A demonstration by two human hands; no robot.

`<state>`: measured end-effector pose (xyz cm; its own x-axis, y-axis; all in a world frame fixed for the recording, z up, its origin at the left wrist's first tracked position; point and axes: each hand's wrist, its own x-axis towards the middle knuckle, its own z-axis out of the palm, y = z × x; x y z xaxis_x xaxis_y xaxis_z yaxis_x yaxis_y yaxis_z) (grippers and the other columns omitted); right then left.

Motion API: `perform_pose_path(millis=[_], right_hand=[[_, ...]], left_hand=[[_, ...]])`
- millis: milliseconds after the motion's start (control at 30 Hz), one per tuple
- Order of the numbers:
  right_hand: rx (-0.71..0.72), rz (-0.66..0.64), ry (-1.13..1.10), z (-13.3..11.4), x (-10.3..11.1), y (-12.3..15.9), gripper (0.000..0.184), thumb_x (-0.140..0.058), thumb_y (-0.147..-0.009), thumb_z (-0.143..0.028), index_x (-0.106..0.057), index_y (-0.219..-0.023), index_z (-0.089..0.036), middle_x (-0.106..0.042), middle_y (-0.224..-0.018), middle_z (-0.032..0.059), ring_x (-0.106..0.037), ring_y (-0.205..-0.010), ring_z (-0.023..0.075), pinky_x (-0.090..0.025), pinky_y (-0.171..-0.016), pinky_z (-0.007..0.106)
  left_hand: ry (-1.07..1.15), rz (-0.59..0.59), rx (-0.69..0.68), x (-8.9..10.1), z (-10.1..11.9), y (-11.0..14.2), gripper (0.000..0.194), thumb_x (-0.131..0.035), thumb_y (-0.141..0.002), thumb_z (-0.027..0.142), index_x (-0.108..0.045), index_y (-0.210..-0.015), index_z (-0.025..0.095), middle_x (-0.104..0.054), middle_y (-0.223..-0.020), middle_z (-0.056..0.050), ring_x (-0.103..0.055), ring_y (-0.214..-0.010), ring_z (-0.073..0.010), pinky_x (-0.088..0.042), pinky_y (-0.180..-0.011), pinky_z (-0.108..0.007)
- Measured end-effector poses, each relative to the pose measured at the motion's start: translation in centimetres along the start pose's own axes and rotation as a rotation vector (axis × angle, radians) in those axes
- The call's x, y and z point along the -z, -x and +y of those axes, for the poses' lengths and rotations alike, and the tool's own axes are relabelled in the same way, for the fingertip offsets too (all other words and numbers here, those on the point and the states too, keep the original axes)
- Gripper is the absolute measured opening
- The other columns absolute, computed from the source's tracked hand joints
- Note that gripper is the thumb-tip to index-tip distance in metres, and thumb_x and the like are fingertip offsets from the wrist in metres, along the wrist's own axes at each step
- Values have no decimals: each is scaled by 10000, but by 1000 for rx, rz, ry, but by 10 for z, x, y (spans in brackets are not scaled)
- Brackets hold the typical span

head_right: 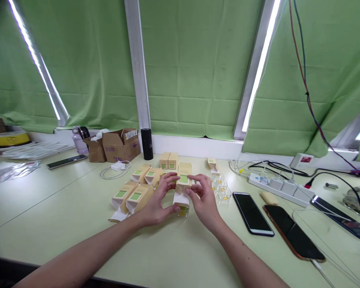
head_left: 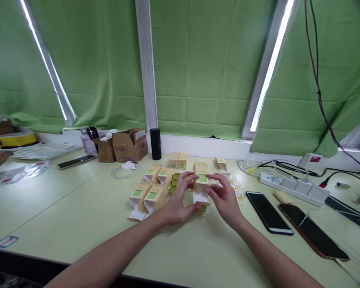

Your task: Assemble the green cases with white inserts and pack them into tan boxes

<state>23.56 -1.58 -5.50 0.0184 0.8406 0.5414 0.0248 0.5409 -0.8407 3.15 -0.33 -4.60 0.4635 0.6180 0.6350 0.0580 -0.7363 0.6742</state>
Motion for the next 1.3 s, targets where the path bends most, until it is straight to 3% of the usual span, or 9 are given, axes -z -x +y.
perform_pose_path(millis=[433, 667, 1300], right_hand=[[17, -49, -26, -10, -2, 3, 326, -716, -953, -435, -683, -1264, -343, -459, -1325, 57, -702, -932, 162, -625, -936, 405], [38, -100, -36, -9, -2, 5, 321, -679, -984, -415, -673, -1300, -360, -429, -1323, 54, -706, -966, 165, -603, -974, 407], [48, -157, -23, -7, -4, 8, 368, -672, -977, -440, -648, -1337, -369, -436, -1364, 71, -705, -1053, 203, -552, -1097, 472]], left_hand=[[109, 75, 71, 1, 11, -3, 489, -670, -976, 473, -509, -1393, 273, -367, -1527, -143, -568, -1267, -292, -485, -1116, -509], [218, 119, 149, 1, 9, -2, 464, -694, -957, 483, -530, -1332, 265, -393, -1533, -138, -633, -1120, -242, -516, -1065, -468], [287, 170, 200, 0, 4, -1, 416, -718, -932, 499, -525, -1211, 258, -429, -1507, -126, -627, -1139, -244, -526, -1023, -431]])
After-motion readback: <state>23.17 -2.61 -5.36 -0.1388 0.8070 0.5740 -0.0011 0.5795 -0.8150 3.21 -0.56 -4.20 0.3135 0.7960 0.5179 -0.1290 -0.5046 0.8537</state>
